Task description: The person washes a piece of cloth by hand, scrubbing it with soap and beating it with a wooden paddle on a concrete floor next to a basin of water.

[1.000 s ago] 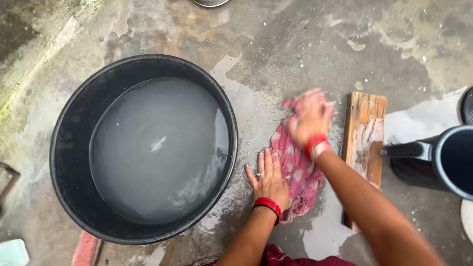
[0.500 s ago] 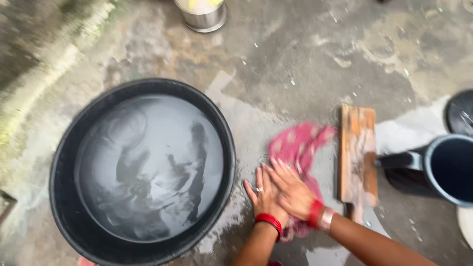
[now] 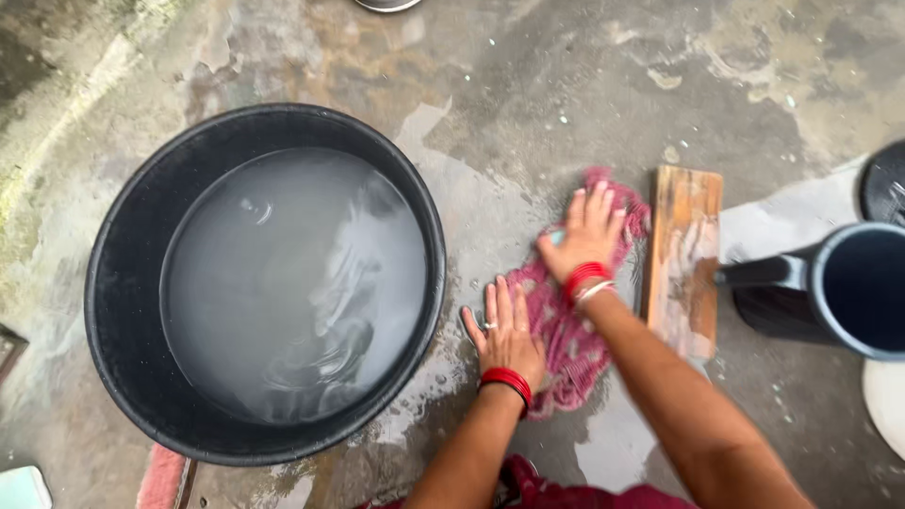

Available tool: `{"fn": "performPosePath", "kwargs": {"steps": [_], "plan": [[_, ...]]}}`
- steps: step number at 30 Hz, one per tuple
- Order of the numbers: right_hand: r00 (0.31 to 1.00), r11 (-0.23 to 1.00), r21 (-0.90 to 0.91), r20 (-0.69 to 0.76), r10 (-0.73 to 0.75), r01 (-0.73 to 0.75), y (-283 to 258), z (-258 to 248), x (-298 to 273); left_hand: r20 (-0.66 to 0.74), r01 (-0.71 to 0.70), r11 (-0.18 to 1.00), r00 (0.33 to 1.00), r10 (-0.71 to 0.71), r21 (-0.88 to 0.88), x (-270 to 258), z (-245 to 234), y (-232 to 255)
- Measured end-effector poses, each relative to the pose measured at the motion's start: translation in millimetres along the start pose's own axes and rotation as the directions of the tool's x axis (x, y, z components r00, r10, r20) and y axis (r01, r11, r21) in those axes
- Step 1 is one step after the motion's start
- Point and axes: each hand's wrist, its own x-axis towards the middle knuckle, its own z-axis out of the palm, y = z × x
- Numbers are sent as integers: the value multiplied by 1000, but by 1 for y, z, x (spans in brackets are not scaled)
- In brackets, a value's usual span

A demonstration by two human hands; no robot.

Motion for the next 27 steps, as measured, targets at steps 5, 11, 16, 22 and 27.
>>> {"fn": "performPosePath", "kwargs": {"steps": [5,11,16,22,27], "plan": [[942,739,630,36,-334,238,-4,-7,-115,-53,-22,999,998,20,-39,4,-14,7],[818,371,841,136,559,-393,52,-2,-141,17,126,816,990,-141,-563,36,-12,19],[931,61,939,324,170,-338,45,-9,-56,-25,-40,-161,996,-89,-986,79,-68,75],[965,-399,893,254,60,-210,62,-97,-25,-284,-245,-152,889,358,-958,87,-149,77],[802,-138,852,522,291,-505,62,-100,-64,101,-444,721,813,574,-532,23,-92,28]]}}
